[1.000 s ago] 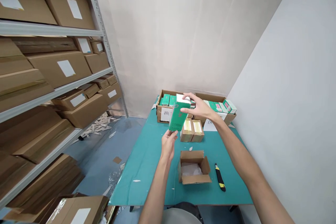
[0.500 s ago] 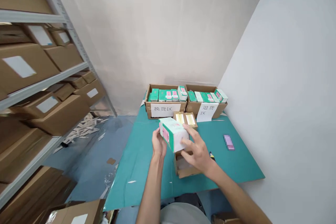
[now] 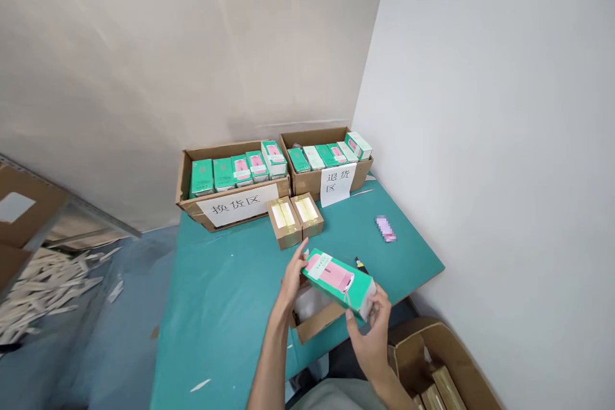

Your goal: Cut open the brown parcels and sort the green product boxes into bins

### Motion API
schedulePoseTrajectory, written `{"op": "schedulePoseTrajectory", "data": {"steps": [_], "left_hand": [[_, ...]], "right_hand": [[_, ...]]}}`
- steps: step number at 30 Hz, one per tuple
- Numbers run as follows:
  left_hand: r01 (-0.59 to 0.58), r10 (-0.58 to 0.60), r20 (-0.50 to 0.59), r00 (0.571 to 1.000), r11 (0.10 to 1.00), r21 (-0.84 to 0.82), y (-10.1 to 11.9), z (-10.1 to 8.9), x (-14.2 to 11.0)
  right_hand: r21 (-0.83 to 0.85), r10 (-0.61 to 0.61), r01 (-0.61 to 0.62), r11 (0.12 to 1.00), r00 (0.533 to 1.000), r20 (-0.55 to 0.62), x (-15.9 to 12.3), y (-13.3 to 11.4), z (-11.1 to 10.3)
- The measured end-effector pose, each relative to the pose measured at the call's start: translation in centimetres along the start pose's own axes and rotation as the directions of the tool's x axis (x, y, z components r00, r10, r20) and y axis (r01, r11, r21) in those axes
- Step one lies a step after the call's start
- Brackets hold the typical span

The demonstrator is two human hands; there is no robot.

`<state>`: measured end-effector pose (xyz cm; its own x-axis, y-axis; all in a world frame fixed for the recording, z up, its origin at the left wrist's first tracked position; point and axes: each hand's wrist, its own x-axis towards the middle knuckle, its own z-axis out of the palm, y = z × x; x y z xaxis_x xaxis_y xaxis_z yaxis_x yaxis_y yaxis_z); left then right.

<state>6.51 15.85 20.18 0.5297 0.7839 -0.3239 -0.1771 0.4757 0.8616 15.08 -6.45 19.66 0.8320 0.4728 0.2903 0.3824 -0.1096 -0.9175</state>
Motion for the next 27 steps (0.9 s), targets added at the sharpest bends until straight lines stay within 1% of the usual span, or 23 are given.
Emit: {"op": "schedulePoseTrajectory", "data": {"steps": [2,3,4,6,8,10,12,15,17,18,20,21,23,25,27], "left_hand": [[0.123,-0.120,0.140,0.983,0.992,-0.011,0.3,-0.3,0.0],[0.160,-0.157,0.183,0.971,0.987,-0.006,0.4,-0.5,0.0],[0.174,-0.172,0.198,0.965,0.985,0.007,0.6,-0.7,-0.1],[0.154,-0.158,0.168,0.973,0.987,0.039,0.8,-0.9,0.0],[0.116,-0.122,0.121,0.985,0.992,0.053,0.8,-0.5,0.7],[0.078,-0.083,0.078,0.994,0.994,0.071,0.8,0.4,2.1],[0.037,-0.039,0.013,0.999,0.992,0.123,0.7,1.9,4.4],[-0.022,0.044,-0.108,0.993,0.981,0.194,0.7,4.9,9.6],[-0.062,0.094,-0.155,0.983,0.978,0.199,1.0,7.3,13.8],[-0.085,0.118,-0.162,0.980,0.977,0.197,1.3,8.5,16.1],[-0.132,0.167,-0.156,0.974,0.969,0.209,2.1,11.3,21.0],[-0.162,0.193,-0.130,0.973,0.963,0.215,2.6,12.7,23.4],[-0.228,0.255,-0.120,0.960,0.953,0.200,3.7,15.5,28.3],[-0.222,0.243,-0.111,0.964,0.959,0.176,4.5,18.3,33.0],[-0.214,0.232,-0.083,0.969,0.960,0.179,5.2,20.8,37.4]], "right_hand": [[0.023,0.042,-0.043,0.999,0.999,0.032,3.8,0.4,-0.3],[0.037,0.056,-0.059,0.998,0.996,0.072,6.2,0.5,-0.2],[0.047,0.073,-0.078,0.996,0.991,0.115,8.7,0.6,0.2],[0.081,0.096,-0.116,0.990,0.972,0.216,13.7,0.8,1.7],[0.180,0.119,-0.184,0.966,0.940,0.318,18.0,1.0,3.9],[0.288,0.125,-0.247,0.925,0.915,0.382,21.2,1.2,6.4],[0.356,0.112,-0.268,0.895,0.909,0.402,23.6,1.6,8.8],[0.345,0.104,-0.271,0.899,0.895,0.433,26.8,2.8,11.4],[0.287,0.118,-0.277,0.917,0.876,0.467,29.6,3.8,12.7],[0.257,0.120,-0.267,0.929,0.873,0.472,31.4,4.3,13.2],[0.212,0.089,-0.207,0.955,0.883,0.461,35.8,5.0,14.4],[0.194,0.056,-0.159,0.968,0.891,0.451,38.4,5.3,14.9],[0.149,-0.010,-0.064,0.987,0.892,0.451,43.9,5.5,16.2],[0.058,-0.050,0.025,0.998,0.876,0.479,49.4,5.5,17.5],[-0.080,-0.029,0.078,0.994,0.868,0.496,53.9,5.8,18.8]]}}
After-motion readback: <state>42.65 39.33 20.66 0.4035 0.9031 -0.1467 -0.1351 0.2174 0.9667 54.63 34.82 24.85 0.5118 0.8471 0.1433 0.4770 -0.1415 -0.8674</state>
